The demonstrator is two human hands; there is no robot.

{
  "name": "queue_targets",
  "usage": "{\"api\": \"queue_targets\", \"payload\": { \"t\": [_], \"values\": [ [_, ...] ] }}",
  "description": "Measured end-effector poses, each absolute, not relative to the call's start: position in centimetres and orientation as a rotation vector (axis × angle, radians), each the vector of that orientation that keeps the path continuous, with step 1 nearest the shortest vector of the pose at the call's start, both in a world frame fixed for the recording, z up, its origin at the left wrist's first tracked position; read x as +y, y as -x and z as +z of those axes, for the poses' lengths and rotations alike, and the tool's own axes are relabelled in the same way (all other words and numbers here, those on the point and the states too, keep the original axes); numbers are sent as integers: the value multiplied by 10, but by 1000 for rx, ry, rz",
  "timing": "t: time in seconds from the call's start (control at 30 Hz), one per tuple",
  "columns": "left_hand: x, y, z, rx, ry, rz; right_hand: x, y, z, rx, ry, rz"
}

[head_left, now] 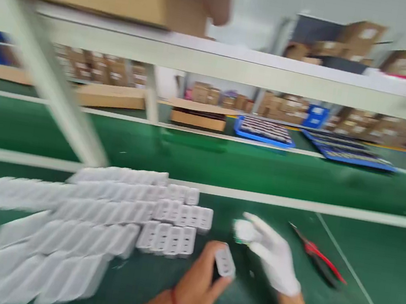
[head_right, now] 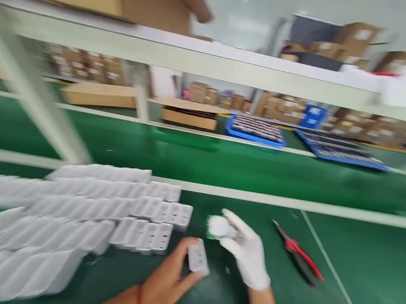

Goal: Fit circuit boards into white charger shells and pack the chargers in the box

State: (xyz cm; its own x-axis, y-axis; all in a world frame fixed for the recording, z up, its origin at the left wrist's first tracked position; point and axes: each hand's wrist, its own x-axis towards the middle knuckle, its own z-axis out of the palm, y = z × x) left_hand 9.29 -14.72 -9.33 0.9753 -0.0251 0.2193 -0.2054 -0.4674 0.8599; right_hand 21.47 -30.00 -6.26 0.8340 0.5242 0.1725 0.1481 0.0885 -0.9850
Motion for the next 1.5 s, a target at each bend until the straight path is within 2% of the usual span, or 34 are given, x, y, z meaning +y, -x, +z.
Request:
{"api": "queue_targets", "payload": {
  "t": [0.23,0.4,0.67,0.9,1.07,1.2,1.33,1.5],
  "values": [
    [-118,-90,-114,-47,-1905,-20,-305,-214,-73,-399,1217,225],
    [-111,-85,-110,-67,-1908,-48,-310,-201,-61,-603,1335,223],
    [-109,-89,-95,-192,-1492,-27,-316,-192,-48,-1003,1559,-112],
    [-110,-93,-101,-192,-1610,-17,-308,-184,-45,-1145,1794,-222],
    [-114,-93,-98,-183,-1697,168,-307,-187,-44,-1104,1719,-169],
    [-116,-96,-93,-152,-1744,144,-306,-191,-40,-945,1591,-108],
    [-123,-96,-92,-250,-1534,270,-307,-192,-42,-883,1530,-10],
    [-129,-94,-89,-169,-1495,45,-311,-191,-46,-835,1518,82]
  ]
}}
